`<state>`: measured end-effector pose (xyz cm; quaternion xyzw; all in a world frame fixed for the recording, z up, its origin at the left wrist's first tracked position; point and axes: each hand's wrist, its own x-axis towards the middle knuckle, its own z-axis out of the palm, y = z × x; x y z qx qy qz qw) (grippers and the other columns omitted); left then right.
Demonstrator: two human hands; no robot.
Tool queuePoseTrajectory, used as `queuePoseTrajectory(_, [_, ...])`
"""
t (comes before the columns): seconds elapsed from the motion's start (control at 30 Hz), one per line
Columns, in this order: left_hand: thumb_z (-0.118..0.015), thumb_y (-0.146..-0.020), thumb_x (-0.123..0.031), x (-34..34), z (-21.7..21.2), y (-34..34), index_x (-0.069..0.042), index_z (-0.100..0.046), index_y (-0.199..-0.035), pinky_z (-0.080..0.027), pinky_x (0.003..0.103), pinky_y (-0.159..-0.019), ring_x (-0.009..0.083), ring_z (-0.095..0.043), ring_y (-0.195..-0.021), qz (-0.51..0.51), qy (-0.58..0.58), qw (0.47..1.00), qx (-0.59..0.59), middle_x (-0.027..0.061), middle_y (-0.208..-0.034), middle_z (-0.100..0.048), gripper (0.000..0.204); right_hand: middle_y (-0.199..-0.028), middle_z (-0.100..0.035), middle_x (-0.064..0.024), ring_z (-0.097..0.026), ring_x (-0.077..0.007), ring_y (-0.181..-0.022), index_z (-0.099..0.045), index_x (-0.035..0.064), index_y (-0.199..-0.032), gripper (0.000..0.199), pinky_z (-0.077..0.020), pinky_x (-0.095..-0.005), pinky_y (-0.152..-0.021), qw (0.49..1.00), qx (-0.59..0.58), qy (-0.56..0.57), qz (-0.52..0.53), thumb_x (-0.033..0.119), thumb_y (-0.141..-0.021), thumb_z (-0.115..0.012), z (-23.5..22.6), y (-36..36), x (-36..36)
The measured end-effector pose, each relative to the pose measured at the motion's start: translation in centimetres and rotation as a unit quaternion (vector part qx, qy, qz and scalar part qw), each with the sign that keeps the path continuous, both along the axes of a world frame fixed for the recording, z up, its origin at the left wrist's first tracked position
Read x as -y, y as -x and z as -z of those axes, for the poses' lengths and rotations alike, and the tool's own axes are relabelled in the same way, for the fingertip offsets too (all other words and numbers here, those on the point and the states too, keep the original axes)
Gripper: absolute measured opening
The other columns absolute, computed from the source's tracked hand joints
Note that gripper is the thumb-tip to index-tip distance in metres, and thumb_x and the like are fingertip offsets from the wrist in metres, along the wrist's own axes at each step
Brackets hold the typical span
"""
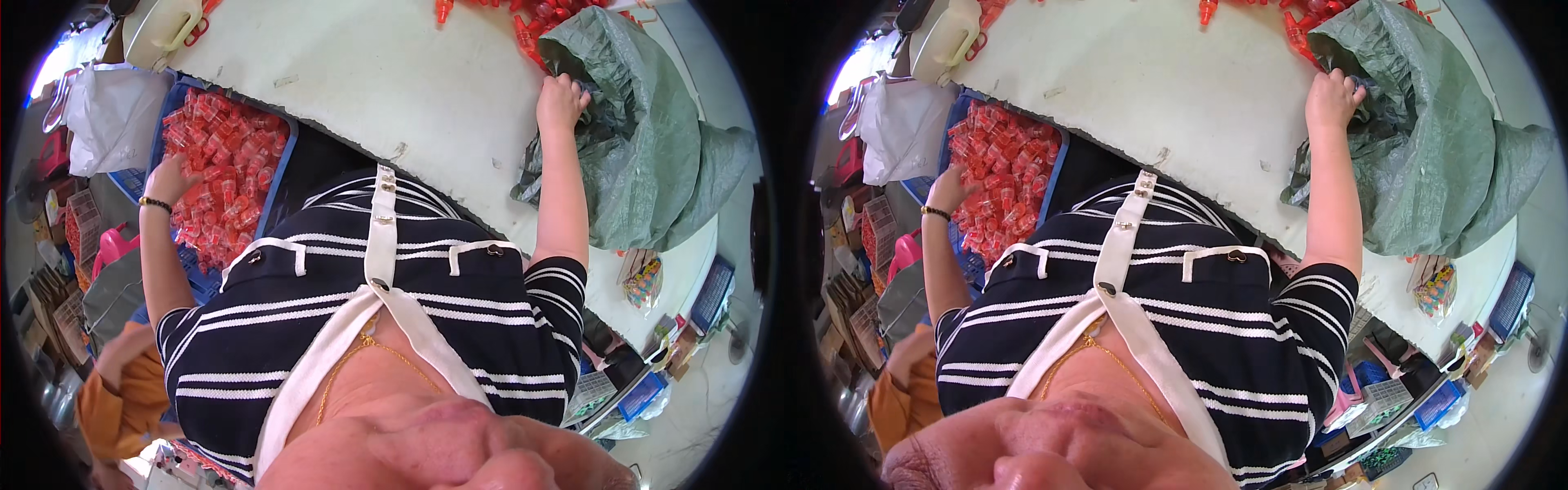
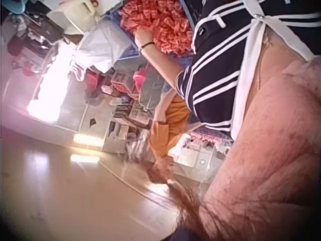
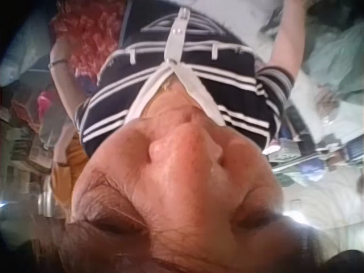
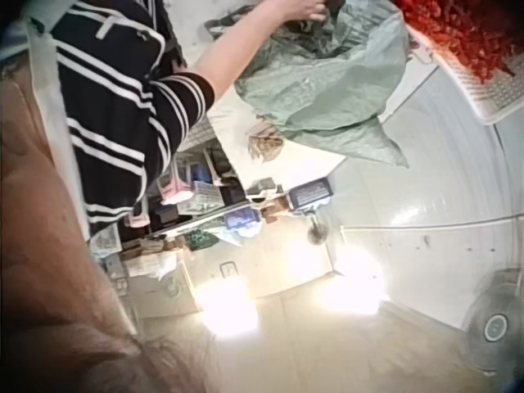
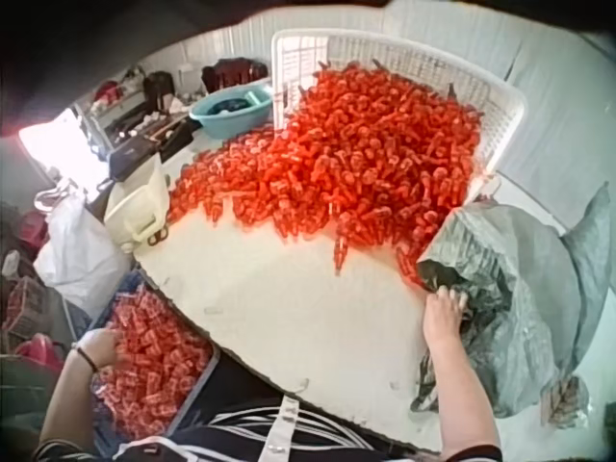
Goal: Sorting and inspecting small red plastic components into various containers on a workbench.
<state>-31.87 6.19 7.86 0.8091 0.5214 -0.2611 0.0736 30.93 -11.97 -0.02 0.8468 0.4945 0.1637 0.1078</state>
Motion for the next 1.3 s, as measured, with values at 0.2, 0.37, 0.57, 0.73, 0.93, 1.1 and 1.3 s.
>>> queuePoseTrajectory(0.2, [-0.06,-0.087,-0.033,-4.0,3.2,-16.8,-0.003,-0.059,-0.111,-0.048,0.034,-0.079,0.028,-0.062,-0.09,0.018,-0.036,0.924,0.381,0.0161,-0.101,-0.063,0.039,-0.091,-0.06,-0.0044,-0.057,-0.0253,-0.093,-0.066,0.0121,-0.086,0.011,-0.036,-0.048,-0.089,0.986,-0.073,-0.124,-0.089,0.019,-0.08,-0.06,-1.1,1.3,0.8])
queuePoseTrajectory(0.37, [-0.056,-0.088,-0.034,-6.9,5.1,-36.1,-0.004,-0.055,-0.116,-0.047,0.04,-0.081,0.03,-0.06,-0.095,0.053,0.041,0.854,0.515,0.0171,-0.102,-0.062,0.041,-0.088,-0.063,-0.0082,-0.062,-0.0275,-0.079,-0.064,0.0082,-0.091,0.018,-0.048,-0.0384,-0.072,0.903,-0.291,-0.269,-0.166,0.009,-0.073,-0.069,-3.0,5.6,-0.5])
queuePoseTrajectory(0.57, [-0.058,-0.085,-0.03,-6.7,8.0,-44.0,-0.004,-0.054,-0.116,-0.049,0.039,-0.076,0.029,-0.062,-0.085,0.271,-0.142,0.857,0.415,0.0156,-0.1,-0.061,0.041,-0.086,-0.063,-0.0115,-0.063,-0.0268,-0.075,-0.062,0.0043,-0.094,0.016,-0.0505,-0.0339,-0.067,0.825,-0.39,-0.372,-0.167,0.006,-0.079,-0.066,-3.2,9.7,0.0])
queuePoseTrajectory(0.73, [-0.06,-0.086,-0.025,-4.2,6.7,-44.3,-0.003,-0.051,-0.119,-0.051,0.033,-0.071,0.0219,-0.063,-0.082,-0.024,0.215,0.891,0.399,0.0138,-0.095,-0.064,0.041,-0.087,-0.065,-0.0104,-0.064,-0.0195,-0.076,-0.062,0.0019,-0.096,0.016,-0.0503,-0.0298,-0.07,0.756,-0.47,-0.444,-0.098,0.006,-0.082,-0.066,-2.3,8.9,1.5])
queuePoseTrajectory(0.93, [-0.055,-0.09,-0.023,3.7,3.7,-37.1,-0.003,-0.044,-0.125,-0.046,0.023,-0.057,0.0113,-0.057,-0.069,-0.131,0.56,0.65,0.497,0.0057,-0.095,-0.062,0.041,-0.091,-0.067,-0.0081,-0.063,-0.0135,-0.079,-0.062,0.0016,-0.1,0.02,-0.0501,-0.0286,-0.072,0.63,-0.671,-0.387,-0.059,0.007,-0.082,-0.068,-2.5,10.7,0.7])
queuePoseTrajectory(1.1, [-0.051,-0.094,-0.028,4.8,5.3,-35.5,-0.004,-0.049,-0.12,-0.042,0.023,-0.052,0.0097,-0.055,-0.066,-0.218,0.575,0.57,0.544,0.0029,-0.088,-0.059,0.036,-0.092,-0.067,-0.0071,-0.064,-0.0197,-0.08,-0.063,0.0048,-0.102,0.019,-0.0506,-0.0316,-0.072,0.735,-0.593,-0.305,-0.123,0.008,-0.083,-0.065,-2.7,7.7,0.6])
queuePoseTrajectory(1.3, [-0.049,-0.096,-0.033,5.2,6.4,-34.0,-0.003,-0.055,-0.113,-0.037,0.021,-0.049,0.0072,-0.052,-0.064,-0.278,0.529,0.579,0.555,0.0007,-0.081,-0.056,0.036,-0.097,-0.064,-0.0056,-0.058,-0.0279,-0.095,-0.066,0.0123,-0.097,0.022,-0.0429,-0.043,-0.082,0.996,0.028,-0.06,-0.06,0.014,-0.084,-0.048,-3.6,-4.5,1.9])
